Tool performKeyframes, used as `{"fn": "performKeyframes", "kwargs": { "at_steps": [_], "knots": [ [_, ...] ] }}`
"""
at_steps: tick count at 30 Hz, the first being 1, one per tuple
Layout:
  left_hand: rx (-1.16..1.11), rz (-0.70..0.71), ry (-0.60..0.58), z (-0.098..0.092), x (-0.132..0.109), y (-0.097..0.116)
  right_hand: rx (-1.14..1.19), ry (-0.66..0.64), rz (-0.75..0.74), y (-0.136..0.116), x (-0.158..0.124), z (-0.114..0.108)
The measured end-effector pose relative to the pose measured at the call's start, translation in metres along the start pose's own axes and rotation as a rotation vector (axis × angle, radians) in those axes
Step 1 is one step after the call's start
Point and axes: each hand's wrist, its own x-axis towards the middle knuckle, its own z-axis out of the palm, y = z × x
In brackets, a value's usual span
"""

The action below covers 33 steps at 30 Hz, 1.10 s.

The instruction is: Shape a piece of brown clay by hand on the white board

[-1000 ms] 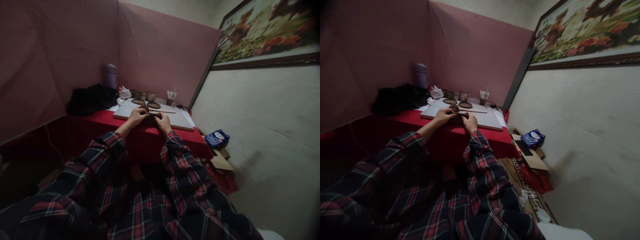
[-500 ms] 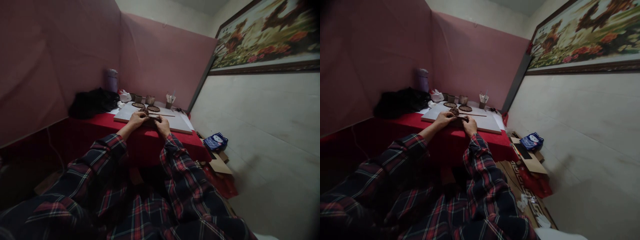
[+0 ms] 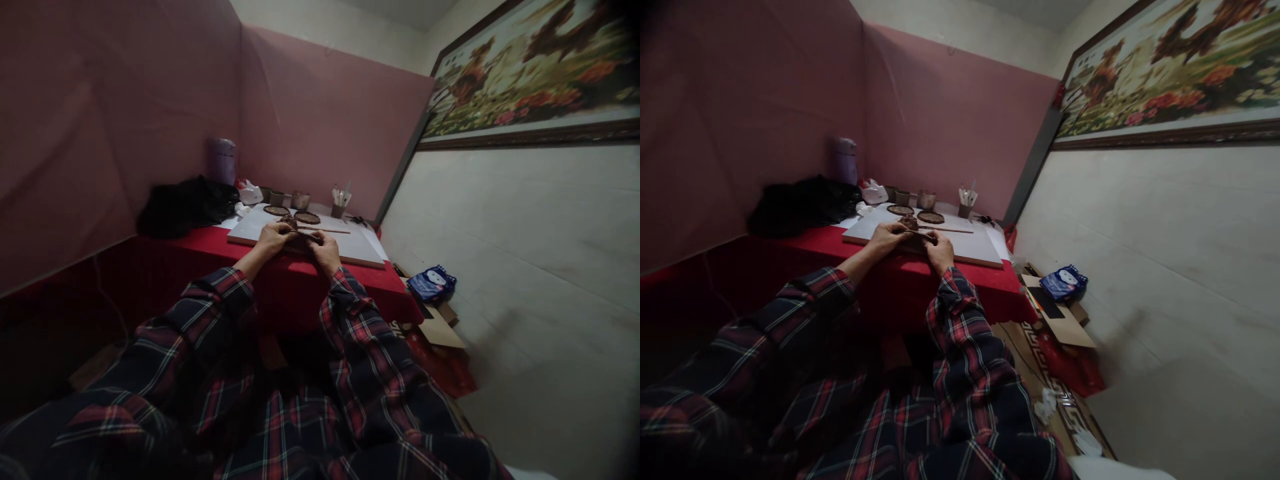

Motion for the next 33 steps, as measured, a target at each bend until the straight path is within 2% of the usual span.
{"fn": "performKeyframes", "kwargs": {
  "at_steps": [26,33],
  "knots": [
    [0.061,0.021,-0.039,-0.002,0.0012,-0.001,0.009,-0.011,-0.01,0.0028,0.0007,-0.0007],
    [0.051,0.033,-0.015,-0.0012,0.0002,0.0013,0.02,-0.008,0.003,0.0024,0.0001,-0.001]
  ]
}}
